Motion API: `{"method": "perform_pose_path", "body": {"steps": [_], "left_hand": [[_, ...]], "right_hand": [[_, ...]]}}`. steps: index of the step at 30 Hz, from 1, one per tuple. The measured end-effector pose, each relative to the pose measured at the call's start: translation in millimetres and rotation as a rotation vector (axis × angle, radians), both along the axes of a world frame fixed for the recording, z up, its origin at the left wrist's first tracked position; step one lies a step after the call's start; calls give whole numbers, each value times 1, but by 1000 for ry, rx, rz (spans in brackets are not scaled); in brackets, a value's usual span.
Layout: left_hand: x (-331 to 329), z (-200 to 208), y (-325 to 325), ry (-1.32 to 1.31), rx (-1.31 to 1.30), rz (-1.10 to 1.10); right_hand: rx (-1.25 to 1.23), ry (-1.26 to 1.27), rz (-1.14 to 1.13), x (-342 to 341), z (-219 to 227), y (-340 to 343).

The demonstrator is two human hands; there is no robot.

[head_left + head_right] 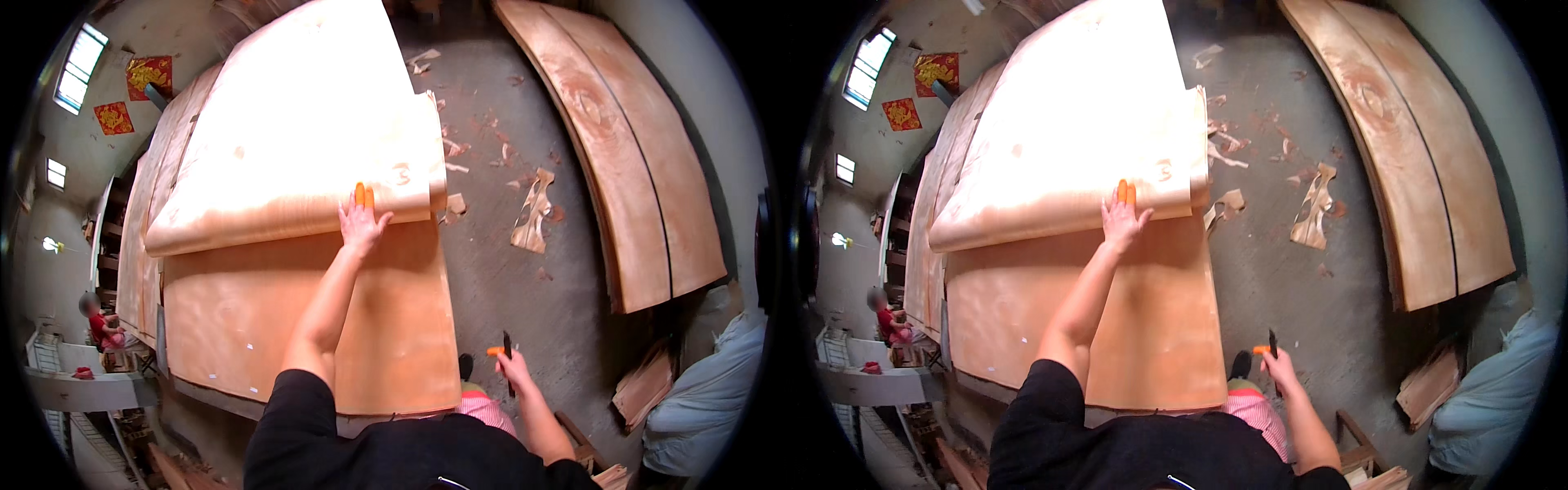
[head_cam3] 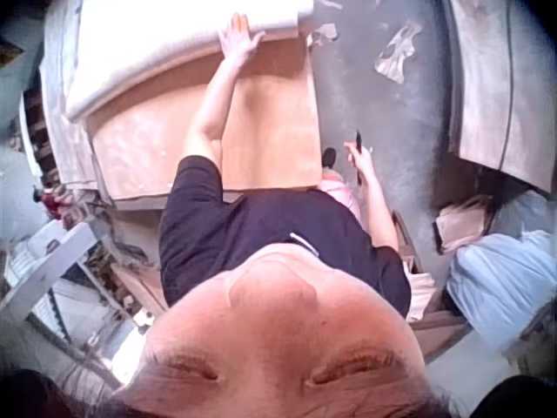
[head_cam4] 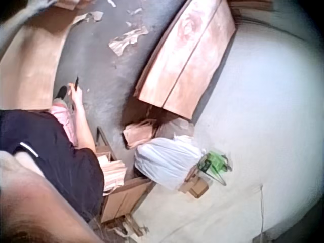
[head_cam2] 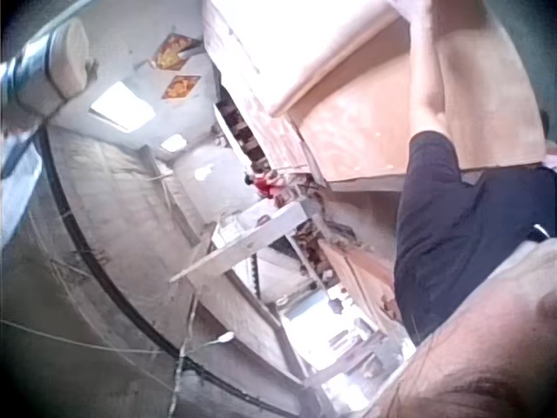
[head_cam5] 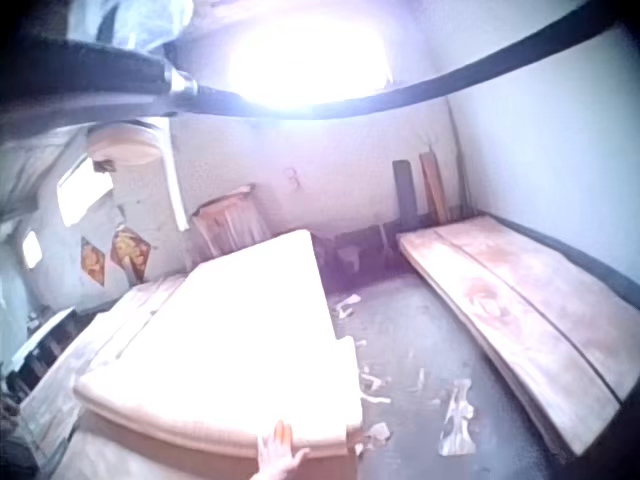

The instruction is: The person uses a utility knife to cut a large sheet of wood veneer on a workbench. They repeatedly lift the veneer to inspect the cut and then continue slicing along the edge to separate a strip. The process involves careful hand coordination to maintain a straight cut line.

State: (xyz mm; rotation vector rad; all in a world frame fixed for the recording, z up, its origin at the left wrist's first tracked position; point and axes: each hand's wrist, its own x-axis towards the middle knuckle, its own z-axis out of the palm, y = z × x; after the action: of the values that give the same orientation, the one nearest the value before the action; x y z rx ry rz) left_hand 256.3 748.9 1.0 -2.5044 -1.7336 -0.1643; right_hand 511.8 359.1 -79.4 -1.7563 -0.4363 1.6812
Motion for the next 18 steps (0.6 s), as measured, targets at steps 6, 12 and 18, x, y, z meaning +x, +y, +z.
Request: {"method": "perform_pose_path", "body": {"steps": [6, 12, 18], "left_hand": [[-44, 0, -104, 82, -38, -176], [-41, 15, -144, 29, -56, -148], [-54, 31, -206, -238, -145, -162]], "right_hand": [[371, 14, -91, -17, 10, 127], [619, 144, -294, -42, 54, 270], [736, 314, -217, -46, 92, 281]]}}
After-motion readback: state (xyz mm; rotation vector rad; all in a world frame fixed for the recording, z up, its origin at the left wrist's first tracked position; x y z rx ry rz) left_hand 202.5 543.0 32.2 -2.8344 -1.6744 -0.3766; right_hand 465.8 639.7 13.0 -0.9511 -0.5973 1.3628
